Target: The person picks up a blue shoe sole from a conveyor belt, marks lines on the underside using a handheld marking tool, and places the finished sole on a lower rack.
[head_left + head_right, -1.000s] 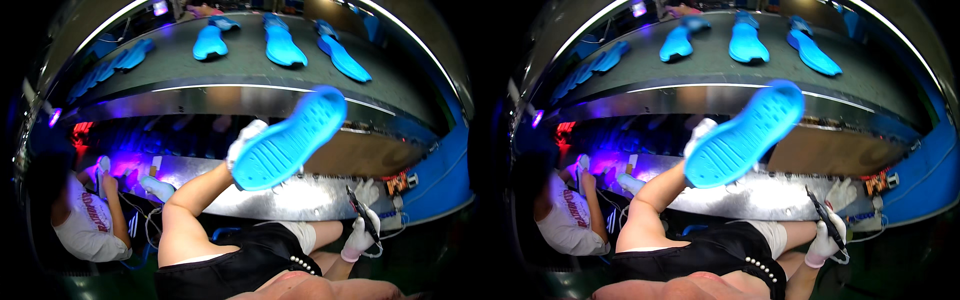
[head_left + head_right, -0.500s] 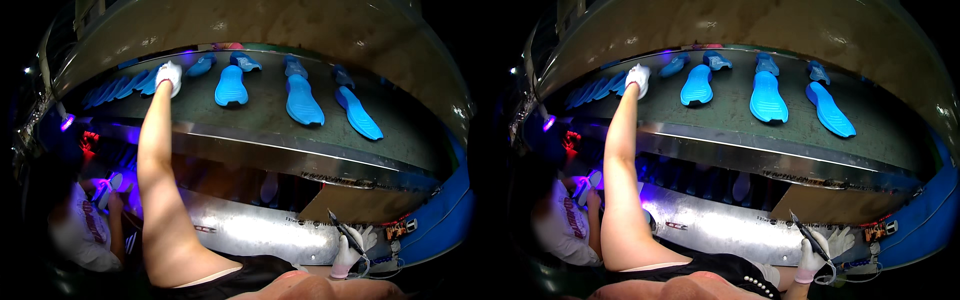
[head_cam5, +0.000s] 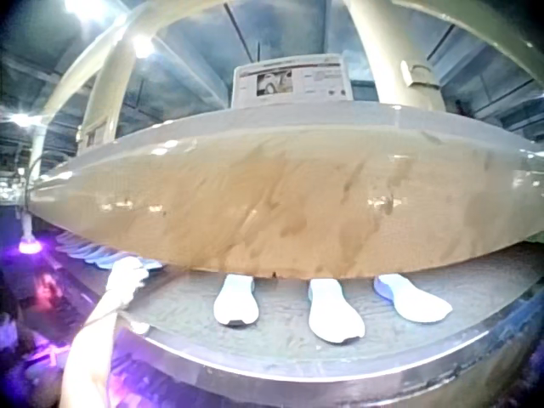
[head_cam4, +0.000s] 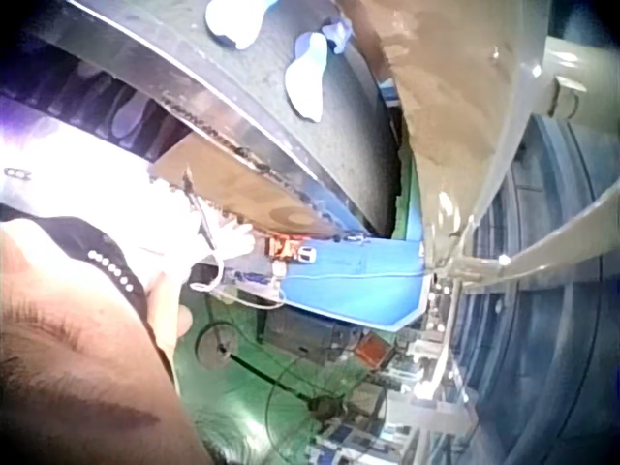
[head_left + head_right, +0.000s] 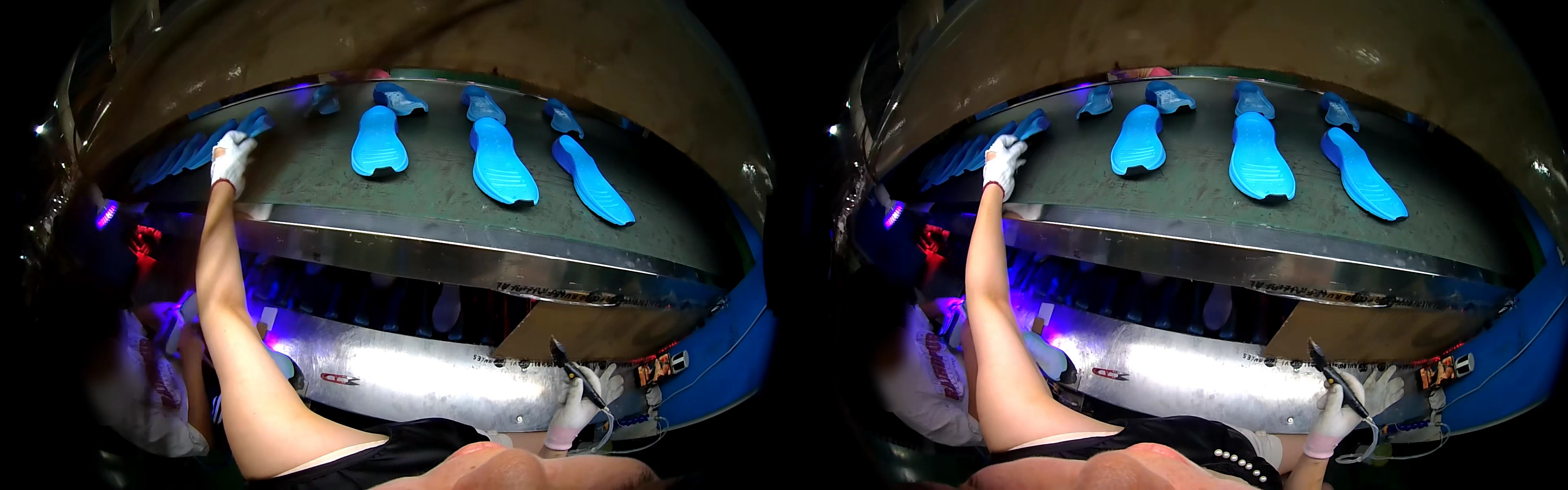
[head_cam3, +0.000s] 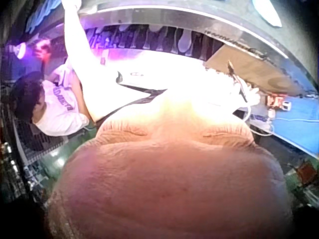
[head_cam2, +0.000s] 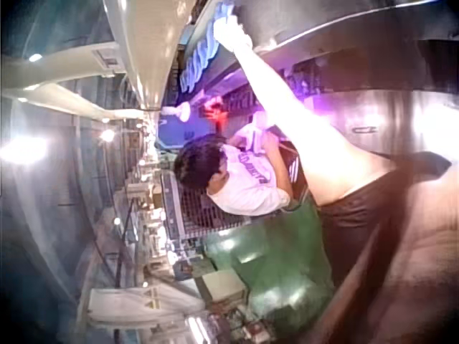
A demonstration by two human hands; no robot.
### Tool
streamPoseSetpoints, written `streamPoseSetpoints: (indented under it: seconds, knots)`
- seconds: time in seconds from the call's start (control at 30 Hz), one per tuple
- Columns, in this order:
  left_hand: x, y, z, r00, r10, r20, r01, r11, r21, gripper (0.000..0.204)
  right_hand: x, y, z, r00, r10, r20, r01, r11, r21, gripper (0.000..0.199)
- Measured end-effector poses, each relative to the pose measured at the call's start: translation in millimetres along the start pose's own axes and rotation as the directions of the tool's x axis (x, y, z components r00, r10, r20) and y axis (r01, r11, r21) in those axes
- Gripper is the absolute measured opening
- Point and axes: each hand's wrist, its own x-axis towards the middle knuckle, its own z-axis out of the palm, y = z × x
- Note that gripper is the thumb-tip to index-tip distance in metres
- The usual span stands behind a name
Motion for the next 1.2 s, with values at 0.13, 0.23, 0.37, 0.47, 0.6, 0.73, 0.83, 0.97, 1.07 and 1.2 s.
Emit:
streamPoseSetpoints:
  seconds: [0.13,0.23,0.37,0.47,0.6,0.73,0.83,0.97,1.07,1.2]
  knots:
    - [-54,41,37,0.968,0.166,-0.189,-0.252,0.632,-0.733,0.015,-9,6,-17,0.992,0.061,-0.112,-0.055,0.997,0.053,0.022]
    - [-142,87,68,0.932,0.273,-0.24,-0.362,0.649,-0.669,0.014,-19,1,-38,0.972,0.105,-0.208,-0.099,0.994,0.04,0.023]
    - [-264,111,84,0.572,0.744,-0.346,-0.773,0.349,-0.529,0.003,-36,-8,-60,0.925,0.199,-0.324,-0.172,0.979,0.111,0.023]
    - [-327,124,93,0.08,0.975,0.207,-0.709,0.202,-0.675,0.013,-45,-11,-85,0.908,0.132,-0.398,-0.128,0.991,0.038,0.021]
    - [-447,88,172,0.008,1.0,-0.025,-0.447,-0.019,-0.894,0.017,-56,-14,-107,0.838,0.133,-0.529,-0.088,0.99,0.109,0.018]
    - [-538,34,235,0.126,0.985,0.114,-0.084,0.125,-0.989,0.018,-63,-8,-108,0.833,0.185,-0.521,-0.097,0.976,0.193,0.019]
    - [-548,18,232,0.176,0.845,0.504,-0.027,0.516,-0.856,0.02,-66,18,-120,0.842,0.226,-0.489,-0.145,0.969,0.199,0.022]
    - [-549,21,225,0.368,0.328,0.87,0.448,0.758,-0.475,0.032,-66,33,-120,0.863,0.252,-0.438,-0.175,0.962,0.209,0.022]
    - [-541,2,269,-0.211,0.006,0.977,0.968,0.143,0.208,0.074,-66,31,-100,0.855,0.295,-0.427,-0.188,0.943,0.275,0.022]
    - [-532,-6,298,-0.492,0.596,0.635,0.76,-0.061,0.647,0.077,-67,42,-97,0.851,0.278,-0.445,-0.193,0.954,0.228,0.022]
